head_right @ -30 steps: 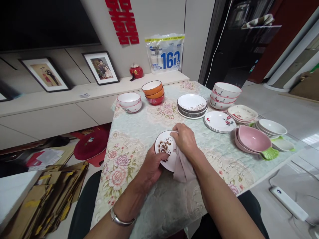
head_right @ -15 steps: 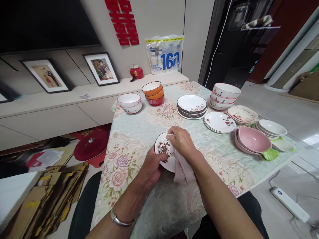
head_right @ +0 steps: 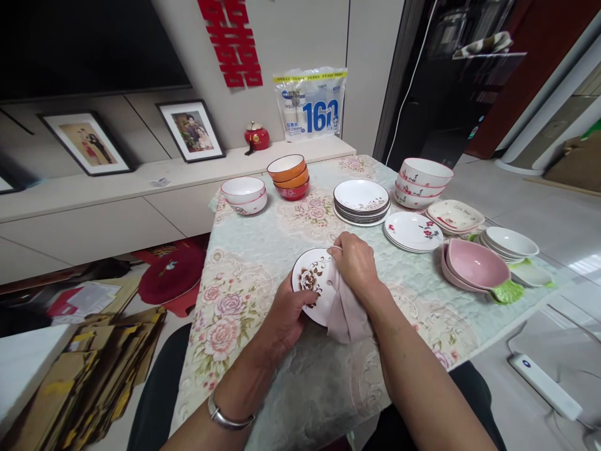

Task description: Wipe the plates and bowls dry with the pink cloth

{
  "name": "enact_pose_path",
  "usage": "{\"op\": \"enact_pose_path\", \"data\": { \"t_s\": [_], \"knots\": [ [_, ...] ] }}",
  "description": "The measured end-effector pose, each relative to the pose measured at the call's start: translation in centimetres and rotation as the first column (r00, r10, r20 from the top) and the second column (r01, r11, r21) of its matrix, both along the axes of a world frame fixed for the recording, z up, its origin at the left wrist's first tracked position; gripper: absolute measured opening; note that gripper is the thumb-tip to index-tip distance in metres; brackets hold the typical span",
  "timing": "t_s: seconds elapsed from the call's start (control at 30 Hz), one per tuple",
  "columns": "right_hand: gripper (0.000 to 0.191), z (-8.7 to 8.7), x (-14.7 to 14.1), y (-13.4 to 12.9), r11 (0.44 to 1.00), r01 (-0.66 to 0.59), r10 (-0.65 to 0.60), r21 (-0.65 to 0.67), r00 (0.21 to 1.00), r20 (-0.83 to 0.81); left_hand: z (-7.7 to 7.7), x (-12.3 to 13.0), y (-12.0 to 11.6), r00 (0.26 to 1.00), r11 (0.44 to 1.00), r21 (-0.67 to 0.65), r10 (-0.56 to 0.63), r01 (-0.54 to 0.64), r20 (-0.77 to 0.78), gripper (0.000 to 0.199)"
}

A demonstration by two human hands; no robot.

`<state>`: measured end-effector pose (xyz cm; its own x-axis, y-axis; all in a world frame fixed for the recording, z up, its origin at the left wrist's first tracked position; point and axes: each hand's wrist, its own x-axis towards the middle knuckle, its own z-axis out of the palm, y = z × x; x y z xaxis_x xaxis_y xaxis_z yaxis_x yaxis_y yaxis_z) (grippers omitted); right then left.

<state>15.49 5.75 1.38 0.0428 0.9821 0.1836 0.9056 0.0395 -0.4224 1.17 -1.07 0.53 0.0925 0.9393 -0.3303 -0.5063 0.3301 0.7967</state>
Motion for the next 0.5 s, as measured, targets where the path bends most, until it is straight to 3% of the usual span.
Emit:
{"op": "enact_pose_path", "data": {
  "t_s": [0.13,0.23,0.4,0.47,0.5],
  "knots": [
    [0.007,0.0,-1.4,-0.5,0.985,-0.153,0.161,0.076,0.979,-0.127,0.1,0.2,-0.2,1.000,1.000,0.021,-0.013,0.013,0.004,0.058],
    [0.008,0.3,-2.6,-1.2,0.947,-0.301,0.320,0.111,0.903,-0.286,0.1,0.1,-0.2,1.000,0.998,0.059,-0.016,0.016,0.010,0.056],
    [0.012,1.3,-2.4,-1.7,0.835,-0.550,0.497,0.021,0.738,-0.457,-0.1,-0.2,-0.1,0.998,0.998,0.049,-0.034,0.031,0.052,0.047],
    [0.015,1.4,-1.6,-1.4,0.796,-0.605,0.523,-0.032,0.713,-0.468,-0.1,-0.2,0.0,0.997,0.999,0.035,-0.041,0.039,0.062,0.049],
    [0.015,1.4,-1.2,-1.2,0.802,-0.594,0.511,-0.057,0.733,-0.450,-0.1,-0.2,0.0,0.997,0.999,0.030,-0.042,0.040,0.065,0.051]
  ]
}}
